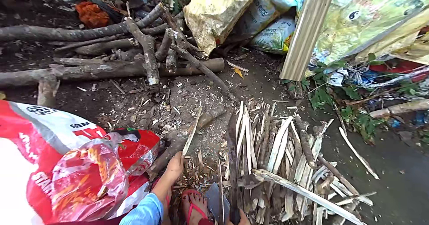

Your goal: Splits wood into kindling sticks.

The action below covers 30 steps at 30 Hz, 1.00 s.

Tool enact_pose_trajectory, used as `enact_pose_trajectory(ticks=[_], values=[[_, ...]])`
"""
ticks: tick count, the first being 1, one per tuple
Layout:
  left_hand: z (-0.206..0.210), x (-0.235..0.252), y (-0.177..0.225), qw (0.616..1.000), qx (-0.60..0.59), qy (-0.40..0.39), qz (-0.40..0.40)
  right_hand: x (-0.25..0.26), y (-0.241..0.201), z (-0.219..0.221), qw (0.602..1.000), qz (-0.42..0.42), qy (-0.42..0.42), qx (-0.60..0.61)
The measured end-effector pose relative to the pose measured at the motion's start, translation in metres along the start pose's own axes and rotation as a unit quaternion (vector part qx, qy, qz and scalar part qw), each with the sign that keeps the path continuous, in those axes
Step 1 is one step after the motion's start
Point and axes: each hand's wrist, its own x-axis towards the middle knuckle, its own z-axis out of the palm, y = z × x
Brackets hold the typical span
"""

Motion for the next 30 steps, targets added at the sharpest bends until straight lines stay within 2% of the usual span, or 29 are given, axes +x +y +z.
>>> enact_pose_trajectory(ticks=[6,10,14,17,19,20,21,22,23,24,25,27,30], values=[[-0.010,0.006,-0.012,0.998,-0.023,0.006,-0.054,0.023,-0.045,0.031,0.997,-0.014,-0.070,-0.017],[-0.012,0.010,-0.007,0.998,0.014,0.004,-0.066,0.037,-0.073,0.041,0.997,-0.026,-0.068,-0.025],[-0.019,0.013,-0.006,0.996,0.029,-0.023,-0.075,0.041,-0.130,0.034,0.978,-0.192,0.016,0.073],[-0.023,0.012,-0.005,0.996,0.032,-0.032,-0.073,0.044,-0.185,0.030,0.913,-0.360,0.109,0.157],[-0.025,0.011,-0.003,0.996,0.039,-0.036,-0.071,0.051,-0.204,0.037,0.884,-0.401,0.153,0.188],[-0.027,0.011,-0.002,0.996,0.042,-0.037,-0.070,0.056,-0.200,0.044,0.894,-0.383,0.170,0.159],[-0.029,0.012,-0.002,0.996,0.046,-0.040,-0.070,0.060,-0.187,0.051,0.925,-0.327,0.169,0.092],[-0.030,0.013,-0.002,0.995,0.054,-0.042,-0.071,0.065,-0.171,0.058,0.964,-0.231,0.130,0.003],[-0.030,0.013,-0.004,0.995,0.062,-0.041,-0.073,0.076,-0.154,0.064,0.987,-0.107,0.054,-0.104],[-0.028,0.013,-0.007,0.994,0.071,-0.040,-0.077,0.092,-0.135,0.069,0.979,0.001,-0.025,-0.203],[-0.025,0.012,-0.008,0.993,0.078,-0.040,-0.079,0.105,-0.119,0.073,0.959,0.072,-0.077,-0.264],[-0.030,0.016,-0.008,0.992,0.095,-0.033,-0.075,0.119,-0.113,0.080,0.945,0.115,-0.107,-0.288],[-0.032,0.012,-0.013,0.992,0.106,-0.036,-0.064,0.119,-0.102,0.079,0.962,0.117,-0.122,-0.214]])
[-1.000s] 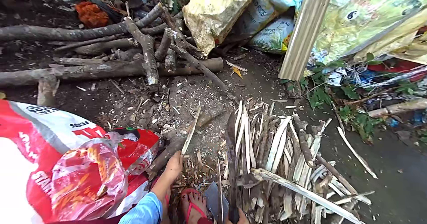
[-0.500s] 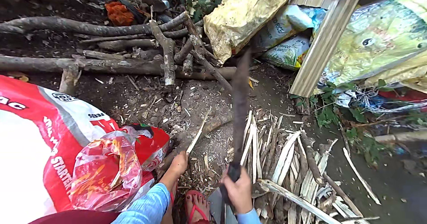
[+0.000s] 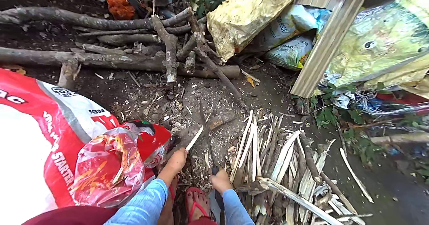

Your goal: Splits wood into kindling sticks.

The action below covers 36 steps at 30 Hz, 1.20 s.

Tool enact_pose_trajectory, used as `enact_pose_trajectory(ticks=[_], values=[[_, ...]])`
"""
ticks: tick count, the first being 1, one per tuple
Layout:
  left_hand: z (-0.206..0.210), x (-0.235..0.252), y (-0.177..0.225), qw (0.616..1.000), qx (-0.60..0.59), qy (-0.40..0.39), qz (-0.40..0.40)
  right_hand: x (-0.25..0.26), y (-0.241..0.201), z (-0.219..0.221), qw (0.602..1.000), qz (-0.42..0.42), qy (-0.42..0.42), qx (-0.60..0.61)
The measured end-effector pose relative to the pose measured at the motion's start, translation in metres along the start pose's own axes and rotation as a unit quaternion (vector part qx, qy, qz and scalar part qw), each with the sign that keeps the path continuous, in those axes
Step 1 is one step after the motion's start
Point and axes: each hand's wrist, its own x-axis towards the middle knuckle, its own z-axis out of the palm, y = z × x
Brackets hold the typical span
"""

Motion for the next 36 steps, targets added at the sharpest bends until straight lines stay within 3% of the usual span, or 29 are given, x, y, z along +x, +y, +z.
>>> enact_pose_trajectory(ticks=[2,4,6,9,11,13,16,18,20,23,26,28,30,33,36], values=[[-0.007,0.006,-0.003,0.999,0.021,0.015,0.018,-0.001,0.001,-0.007,0.987,-0.008,-0.049,0.155],[-0.015,0.011,-0.007,0.999,0.038,0.011,0.037,-0.003,0.009,-0.016,0.935,-0.001,-0.131,0.331],[-0.021,0.015,-0.010,0.998,0.009,-0.015,0.065,0.002,0.019,-0.020,0.901,-0.002,-0.177,0.397],[-0.010,0.016,-0.019,0.976,-0.190,-0.074,0.077,0.003,0.029,-0.012,0.823,-0.005,-0.254,0.507],[0.001,0.012,-0.020,0.931,-0.344,-0.113,0.047,-0.001,0.031,-0.004,0.798,-0.009,-0.262,0.543],[0.014,0.006,-0.021,0.881,-0.456,-0.120,0.026,-0.009,0.027,0.001,0.846,-0.020,-0.199,0.494],[0.022,-0.004,-0.022,0.841,-0.533,-0.080,0.040,-0.020,0.019,0.009,0.963,-0.042,-0.037,0.264],[0.020,-0.004,-0.022,0.852,-0.519,-0.040,0.047,-0.021,0.030,0.017,0.987,-0.052,0.024,0.150],[0.015,-0.001,-0.019,0.872,-0.489,-0.010,0.028,-0.029,0.045,0.020,0.983,-0.073,0.034,0.164],[0.009,0.006,-0.015,0.883,-0.469,-0.005,-0.001,-0.046,0.069,0.010,0.918,-0.119,-0.091,0.367],[0.010,0.011,-0.012,0.876,-0.482,-0.013,-0.009,-0.045,0.102,0.000,0.756,-0.142,-0.288,0.570],[0.012,0.014,-0.010,0.869,-0.494,-0.015,-0.015,-0.039,0.113,-0.003,0.657,-0.147,-0.372,0.638],[0.014,0.016,-0.010,0.863,-0.505,-0.010,-0.021,-0.036,0.111,-0.006,0.643,-0.127,-0.374,0.656],[0.017,0.016,-0.008,0.862,-0.506,-0.004,-0.025,-0.031,0.096,-0.009,0.700,-0.095,-0.316,0.634],[0.016,0.017,-0.007,0.862,-0.506,0.004,-0.026,-0.026,0.085,-0.011,0.697,-0.089,-0.308,0.642]])
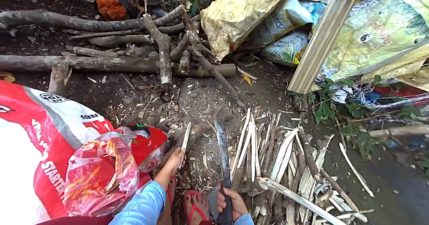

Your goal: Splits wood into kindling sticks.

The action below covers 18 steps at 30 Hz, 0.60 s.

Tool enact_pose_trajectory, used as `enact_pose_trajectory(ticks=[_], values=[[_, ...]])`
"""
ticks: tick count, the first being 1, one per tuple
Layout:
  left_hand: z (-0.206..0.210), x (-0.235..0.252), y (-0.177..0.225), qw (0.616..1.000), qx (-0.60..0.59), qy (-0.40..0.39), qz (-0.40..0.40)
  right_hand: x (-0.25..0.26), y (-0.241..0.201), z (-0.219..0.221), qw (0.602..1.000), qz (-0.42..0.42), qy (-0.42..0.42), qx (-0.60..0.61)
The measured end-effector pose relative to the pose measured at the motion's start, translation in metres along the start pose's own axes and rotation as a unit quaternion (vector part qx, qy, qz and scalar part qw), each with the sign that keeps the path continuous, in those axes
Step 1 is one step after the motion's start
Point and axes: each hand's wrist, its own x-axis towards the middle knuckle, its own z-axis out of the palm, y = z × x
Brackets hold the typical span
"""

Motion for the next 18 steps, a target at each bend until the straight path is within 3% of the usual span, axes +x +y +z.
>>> enact_pose_trajectory(ticks=[7,14,16,18], values=[[0.007,0.000,0.004,0.999,0.046,0.001,0.014,-0.001,0.001,0.018,0.999,-0.009,0.045,0.019],[0.004,-0.002,0.007,0.996,0.086,0.013,0.022,0.039,-0.044,0.078,0.981,-0.002,0.192,0.009],[-0.001,-0.005,0.011,0.995,0.094,0.010,0.031,0.032,-0.046,0.076,0.987,-0.007,0.163,0.000],[-0.007,-0.006,0.014,0.994,0.105,0.004,0.044,0.009,-0.037,0.059,0.996,-0.031,0.077,0.022]])
